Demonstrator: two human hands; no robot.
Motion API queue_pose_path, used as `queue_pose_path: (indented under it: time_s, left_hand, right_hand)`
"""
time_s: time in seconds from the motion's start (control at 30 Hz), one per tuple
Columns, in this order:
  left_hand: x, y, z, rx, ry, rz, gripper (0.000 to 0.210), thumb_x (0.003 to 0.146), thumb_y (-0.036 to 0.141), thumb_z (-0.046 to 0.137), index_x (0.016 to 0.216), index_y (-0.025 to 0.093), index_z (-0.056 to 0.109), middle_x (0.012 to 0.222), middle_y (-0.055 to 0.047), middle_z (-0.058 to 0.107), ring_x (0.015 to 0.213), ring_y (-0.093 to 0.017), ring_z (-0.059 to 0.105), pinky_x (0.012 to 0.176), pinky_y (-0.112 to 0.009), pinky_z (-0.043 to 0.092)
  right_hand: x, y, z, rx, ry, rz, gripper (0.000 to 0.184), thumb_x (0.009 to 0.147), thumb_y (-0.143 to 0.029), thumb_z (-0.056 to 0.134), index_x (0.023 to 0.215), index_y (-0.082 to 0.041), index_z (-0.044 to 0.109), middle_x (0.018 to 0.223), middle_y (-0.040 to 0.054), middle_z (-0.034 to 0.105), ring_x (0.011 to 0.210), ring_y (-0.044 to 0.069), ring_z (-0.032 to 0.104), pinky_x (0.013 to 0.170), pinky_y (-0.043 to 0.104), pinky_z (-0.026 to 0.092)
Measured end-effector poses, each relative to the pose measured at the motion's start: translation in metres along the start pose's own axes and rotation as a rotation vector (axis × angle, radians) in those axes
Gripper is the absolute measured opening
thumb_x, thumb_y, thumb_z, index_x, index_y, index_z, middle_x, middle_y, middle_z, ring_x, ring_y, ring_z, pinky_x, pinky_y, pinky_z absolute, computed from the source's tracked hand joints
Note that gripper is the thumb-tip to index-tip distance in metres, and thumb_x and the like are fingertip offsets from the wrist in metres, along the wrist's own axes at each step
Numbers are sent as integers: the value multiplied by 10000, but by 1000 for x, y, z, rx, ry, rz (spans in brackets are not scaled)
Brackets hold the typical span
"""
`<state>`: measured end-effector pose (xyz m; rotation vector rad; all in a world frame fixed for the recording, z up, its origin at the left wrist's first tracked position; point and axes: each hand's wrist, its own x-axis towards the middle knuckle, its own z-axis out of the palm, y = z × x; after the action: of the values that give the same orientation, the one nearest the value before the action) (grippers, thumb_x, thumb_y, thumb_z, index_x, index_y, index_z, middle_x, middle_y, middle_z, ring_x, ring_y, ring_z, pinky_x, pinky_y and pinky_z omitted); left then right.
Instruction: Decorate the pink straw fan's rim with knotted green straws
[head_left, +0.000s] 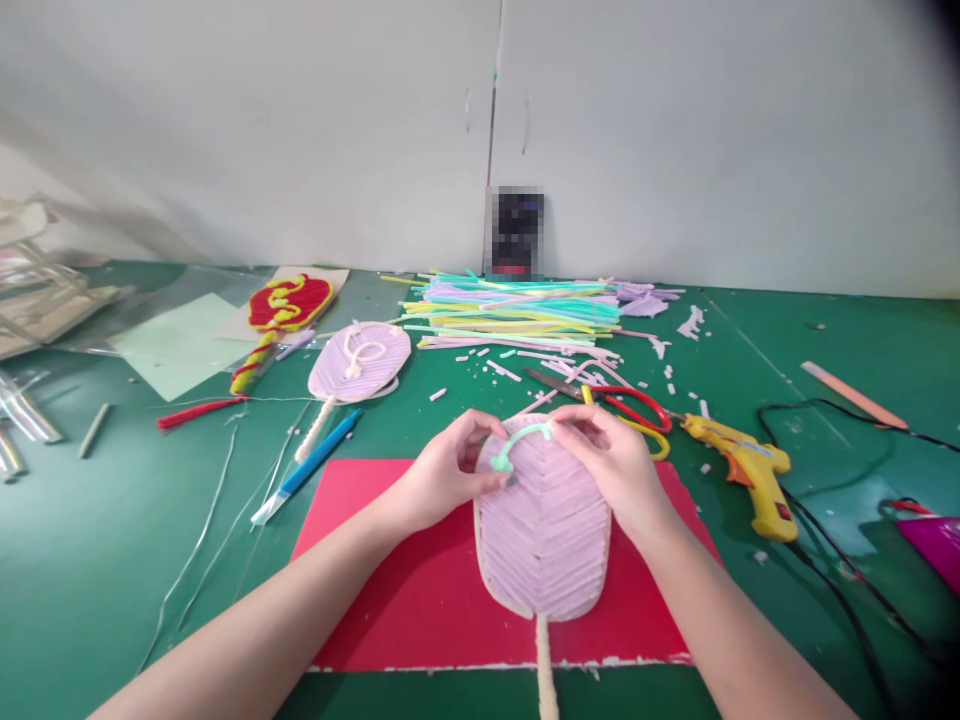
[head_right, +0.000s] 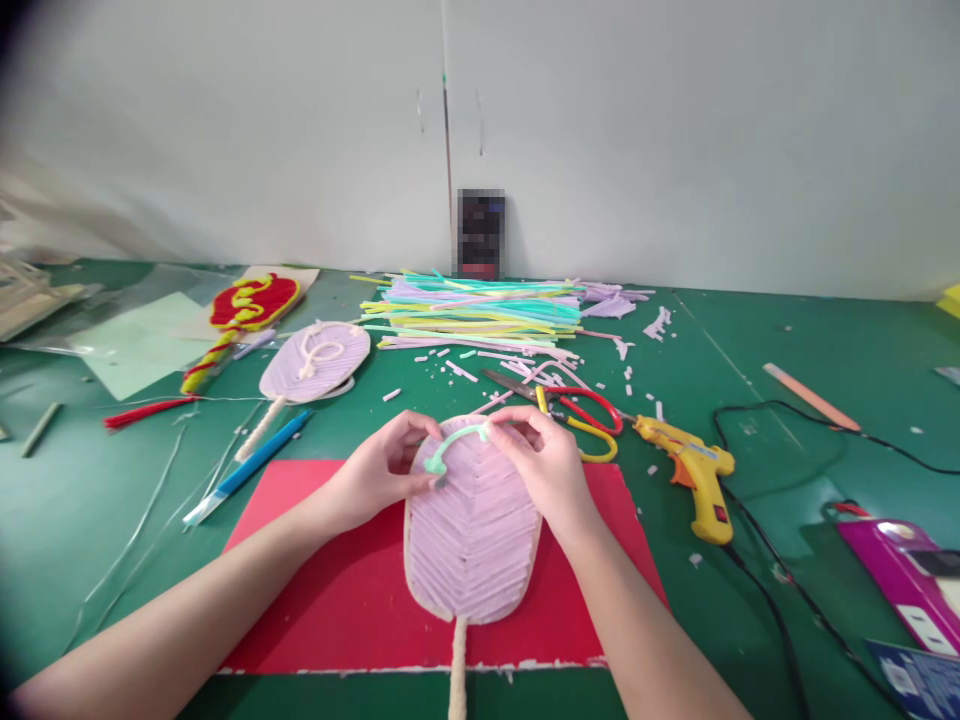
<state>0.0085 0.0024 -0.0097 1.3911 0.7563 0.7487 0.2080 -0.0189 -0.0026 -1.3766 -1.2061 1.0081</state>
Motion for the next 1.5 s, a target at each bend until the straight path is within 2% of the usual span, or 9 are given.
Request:
queue_pose_path:
  time_s: [0.17, 0.5, 0.73, 0.93, 1.13, 1.27, 1.5]
  left_hand:
    - [0, -2, -1, -36, 8, -1, 315, 717, 257, 707, 900, 173, 466, 865, 2, 541, 694, -76, 518, 621, -192, 440]
    - [0, 4, -2, 3, 69, -9, 287, 755, 364, 662, 823, 167, 464, 735, 27, 500, 617, -70, 461, 551, -180, 365]
    - [1, 4, -1, -32, 137, 2, 283, 763, 366, 652, 774, 166, 452, 776, 1, 585, 695, -96, 534, 621, -207, 407]
    - [4, 4, -3, -86, 182, 15, 267, 759, 324, 661, 752, 161, 450, 959, -55, 646, 867, -143, 600, 727, -256, 454]
    - [5, 4, -5, -77, 233, -8, 278, 737, 333, 681, 751, 156, 467, 868, -38, 662, 760, -114, 597, 664, -220, 446]
    - [4, 4, -5, -73, 207, -22, 269, 740, 329, 677, 757, 154, 474, 859, -39, 666, 747, -113, 602, 662, -220, 447]
    - [2, 7, -4, -140, 124, -7, 245, 748, 270, 662, 721, 153, 448, 1019, -78, 669, 902, -170, 620, 734, -266, 461]
  right_hand:
    - [1, 0, 0, 65, -7, -43, 157, 720, -338, 691, 777, -204, 635, 894, 38, 671, 849, 181, 614, 783, 326, 482]
    - [0, -6, 1, 125, 24, 31, 177, 692, -348, 706, 757, -205, 625, 927, 49, 689, 871, 198, 640, 826, 363, 485]
    - [-1, -2, 1, 161, -17, 55, 170, 683, -336, 725, 716, -198, 632, 948, 43, 688, 883, 197, 636, 820, 358, 477]
    - [-3, -4, 2, 254, -61, 65, 120, 709, -290, 716, 725, -209, 628, 1011, 22, 677, 940, 178, 627, 864, 342, 467]
    - [-4, -7, 4, 280, -51, 85, 120, 710, -283, 713, 730, -203, 626, 1015, 27, 676, 903, 173, 638, 837, 333, 483]
    - [-4, -6, 3, 249, -35, 75, 145, 701, -300, 719, 731, -197, 621, 997, 40, 679, 899, 180, 634, 802, 325, 486]
    - [-3, -3, 2, 185, -30, 62, 179, 701, -332, 715, 744, -193, 611, 963, 49, 692, 880, 181, 639, 796, 323, 486]
